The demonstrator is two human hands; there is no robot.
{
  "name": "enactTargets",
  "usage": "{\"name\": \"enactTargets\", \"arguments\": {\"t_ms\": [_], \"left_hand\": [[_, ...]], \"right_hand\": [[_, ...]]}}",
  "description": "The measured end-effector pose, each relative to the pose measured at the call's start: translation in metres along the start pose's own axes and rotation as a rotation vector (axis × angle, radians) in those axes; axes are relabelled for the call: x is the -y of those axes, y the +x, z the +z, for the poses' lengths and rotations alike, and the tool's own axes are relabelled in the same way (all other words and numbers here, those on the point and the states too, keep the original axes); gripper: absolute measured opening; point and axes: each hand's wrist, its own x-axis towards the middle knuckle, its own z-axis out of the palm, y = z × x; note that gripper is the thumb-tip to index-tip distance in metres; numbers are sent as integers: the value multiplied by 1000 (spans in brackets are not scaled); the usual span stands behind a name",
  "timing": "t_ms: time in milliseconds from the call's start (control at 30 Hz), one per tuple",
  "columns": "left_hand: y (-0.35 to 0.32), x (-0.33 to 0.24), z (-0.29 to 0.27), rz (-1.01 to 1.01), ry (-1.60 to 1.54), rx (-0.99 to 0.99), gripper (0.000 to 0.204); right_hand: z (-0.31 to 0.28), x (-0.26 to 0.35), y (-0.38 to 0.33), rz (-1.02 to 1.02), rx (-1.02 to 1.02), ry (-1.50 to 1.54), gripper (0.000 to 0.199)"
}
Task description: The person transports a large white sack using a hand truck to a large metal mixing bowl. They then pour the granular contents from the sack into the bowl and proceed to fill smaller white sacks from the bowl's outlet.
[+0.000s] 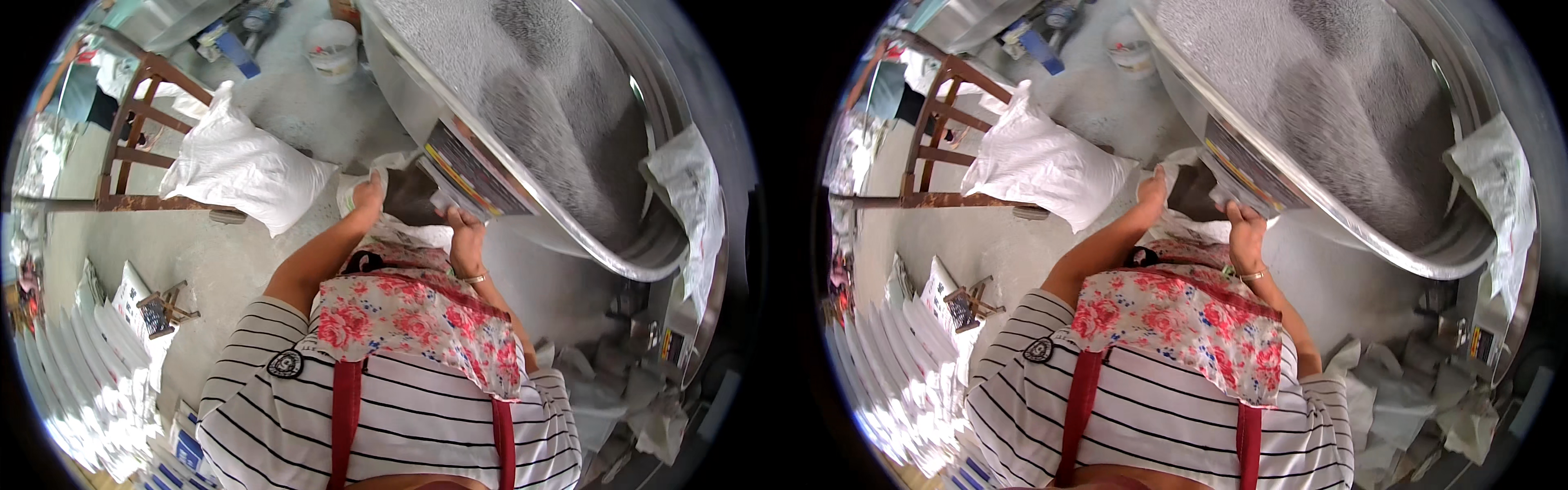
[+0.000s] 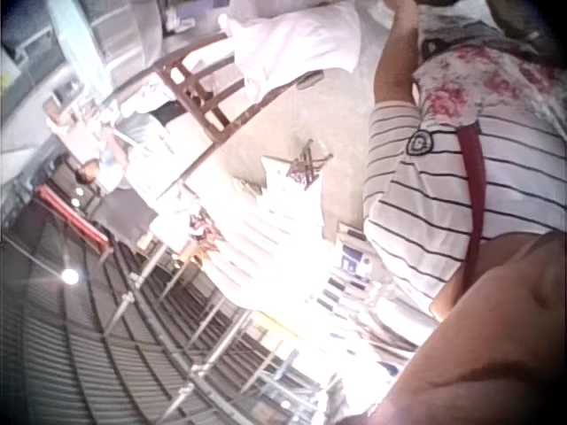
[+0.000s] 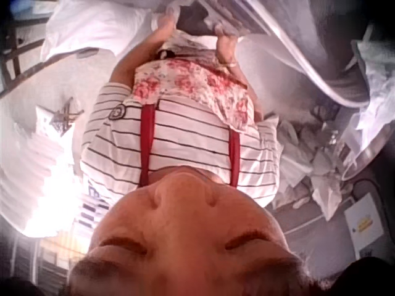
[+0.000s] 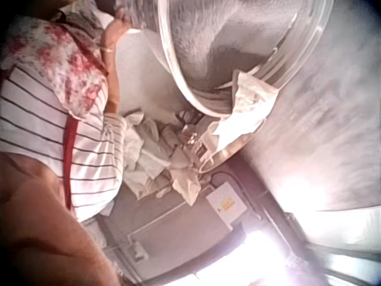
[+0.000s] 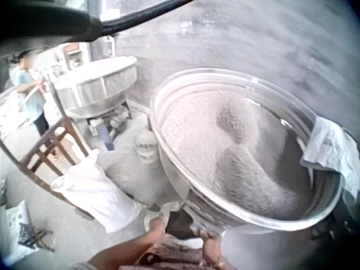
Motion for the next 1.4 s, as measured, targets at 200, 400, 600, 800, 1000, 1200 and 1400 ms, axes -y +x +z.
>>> {"name": "enactTargets", "arguments": {"t_ms": [200, 400, 600, 800, 1000, 1200, 1400], "left_hand": [[16, 15, 11, -4, -162, -18, 64], [24, 26, 12, -1, -245, 2, 60], [-2, -3, 2, -35, -200, -10, 58], [20, 20, -1, -37, -239, 5, 61], [-11, -10, -21, -41, -160, 221, 64], [-3, 4, -10, -36, -236, 110, 56], [-1, 2, -7, -129, -568, 320, 55]], "right_hand": [[1, -8, 0, -32, 23, 165, 19], [6, 2, -3, 6, 17, 118, 19], [0, -2, -2, -40, 15, 112, 19], [4, 11, -4, 3, 48, -27, 23], [-9, -6, 1, -36, 59, -38, 22], [-23, -5, -8, -65, 36, -179, 25], [-113, -95, -28, 47, -271, -10, 29]]}}
